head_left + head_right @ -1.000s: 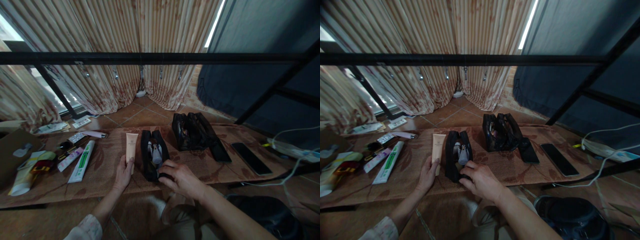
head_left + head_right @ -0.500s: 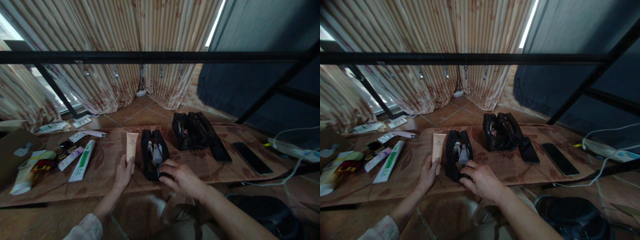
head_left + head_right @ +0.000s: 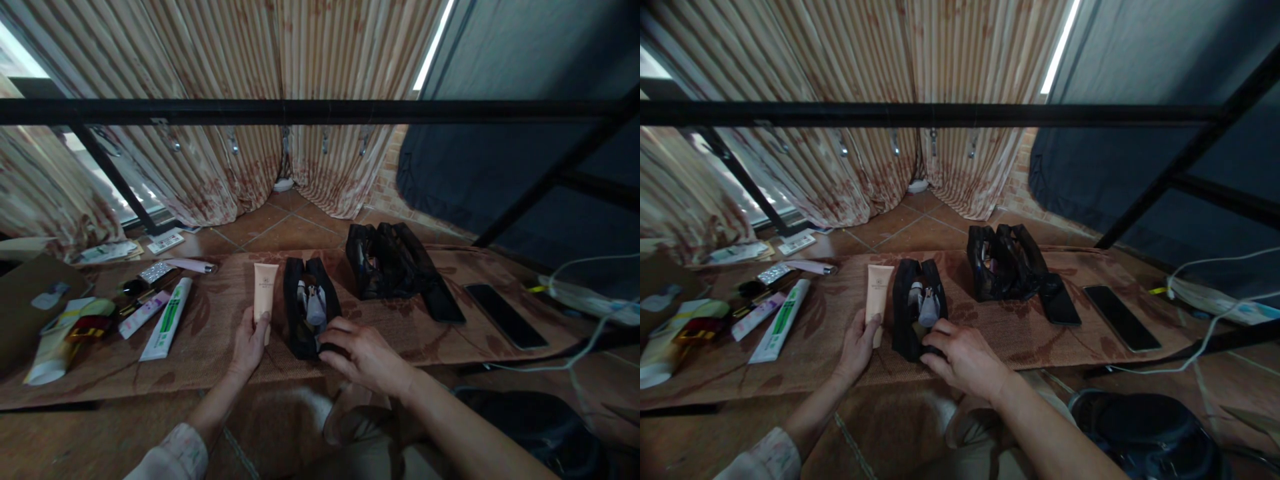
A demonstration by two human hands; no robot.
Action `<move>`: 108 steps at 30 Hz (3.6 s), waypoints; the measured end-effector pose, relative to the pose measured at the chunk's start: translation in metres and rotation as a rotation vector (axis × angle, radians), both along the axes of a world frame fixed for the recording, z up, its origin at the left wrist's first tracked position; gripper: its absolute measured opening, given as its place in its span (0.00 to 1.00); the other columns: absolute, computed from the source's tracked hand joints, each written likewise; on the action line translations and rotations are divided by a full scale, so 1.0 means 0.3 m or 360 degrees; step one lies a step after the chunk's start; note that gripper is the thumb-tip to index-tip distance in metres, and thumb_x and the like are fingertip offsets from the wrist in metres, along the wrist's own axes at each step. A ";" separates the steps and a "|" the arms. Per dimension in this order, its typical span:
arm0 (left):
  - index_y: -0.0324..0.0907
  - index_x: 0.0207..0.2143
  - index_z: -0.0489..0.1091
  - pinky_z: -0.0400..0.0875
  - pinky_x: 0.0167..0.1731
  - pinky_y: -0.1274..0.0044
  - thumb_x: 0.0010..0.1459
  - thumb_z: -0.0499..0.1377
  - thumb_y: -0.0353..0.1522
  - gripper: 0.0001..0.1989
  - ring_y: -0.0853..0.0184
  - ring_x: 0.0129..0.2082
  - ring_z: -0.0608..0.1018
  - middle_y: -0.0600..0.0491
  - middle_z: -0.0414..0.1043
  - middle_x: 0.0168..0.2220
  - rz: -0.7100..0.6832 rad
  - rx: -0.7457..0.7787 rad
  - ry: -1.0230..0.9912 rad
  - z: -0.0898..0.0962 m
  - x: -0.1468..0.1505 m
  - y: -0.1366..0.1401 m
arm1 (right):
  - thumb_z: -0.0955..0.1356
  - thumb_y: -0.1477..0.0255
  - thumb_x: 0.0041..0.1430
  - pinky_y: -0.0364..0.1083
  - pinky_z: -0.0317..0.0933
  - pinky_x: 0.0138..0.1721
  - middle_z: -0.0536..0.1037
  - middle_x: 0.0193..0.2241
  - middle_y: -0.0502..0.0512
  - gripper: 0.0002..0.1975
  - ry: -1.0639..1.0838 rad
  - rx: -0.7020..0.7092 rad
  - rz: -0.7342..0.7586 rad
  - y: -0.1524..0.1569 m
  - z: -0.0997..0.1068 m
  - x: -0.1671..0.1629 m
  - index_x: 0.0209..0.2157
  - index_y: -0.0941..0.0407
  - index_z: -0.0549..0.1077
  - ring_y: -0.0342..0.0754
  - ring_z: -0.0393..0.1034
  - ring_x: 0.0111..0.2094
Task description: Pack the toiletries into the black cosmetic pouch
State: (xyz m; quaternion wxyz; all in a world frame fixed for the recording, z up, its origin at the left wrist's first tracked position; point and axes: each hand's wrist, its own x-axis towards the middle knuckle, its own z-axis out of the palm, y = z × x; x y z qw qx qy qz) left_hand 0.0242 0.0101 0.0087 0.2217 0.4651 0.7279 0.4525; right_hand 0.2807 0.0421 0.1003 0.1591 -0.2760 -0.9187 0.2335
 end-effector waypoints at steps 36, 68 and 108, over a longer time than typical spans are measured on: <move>0.42 0.41 0.67 0.67 0.39 0.73 0.58 0.49 0.44 0.18 0.63 0.36 0.73 0.52 0.71 0.34 -0.0006 0.0077 -0.0012 0.018 0.008 -0.006 | 0.63 0.65 0.65 0.44 0.65 0.42 0.75 0.41 0.56 0.13 -0.0003 0.0012 0.0008 -0.002 -0.003 0.001 0.45 0.55 0.74 0.46 0.72 0.41; 0.41 0.43 0.68 0.66 0.40 0.73 0.52 0.51 0.39 0.18 0.62 0.38 0.72 0.53 0.70 0.36 -0.0033 0.0121 -0.0256 -0.016 -0.022 -0.008 | 0.63 0.66 0.65 0.44 0.65 0.42 0.74 0.42 0.56 0.12 -0.0009 0.0000 0.0020 -0.001 -0.001 0.002 0.45 0.55 0.74 0.46 0.71 0.41; 0.40 0.47 0.64 0.70 0.46 0.70 0.44 0.64 0.39 0.28 0.61 0.45 0.76 0.46 0.74 0.45 -0.0081 0.0200 -0.0394 -0.008 0.022 0.009 | 0.63 0.66 0.65 0.44 0.65 0.42 0.74 0.41 0.56 0.11 -0.0010 -0.0007 0.0017 -0.001 -0.001 0.001 0.44 0.54 0.73 0.46 0.72 0.40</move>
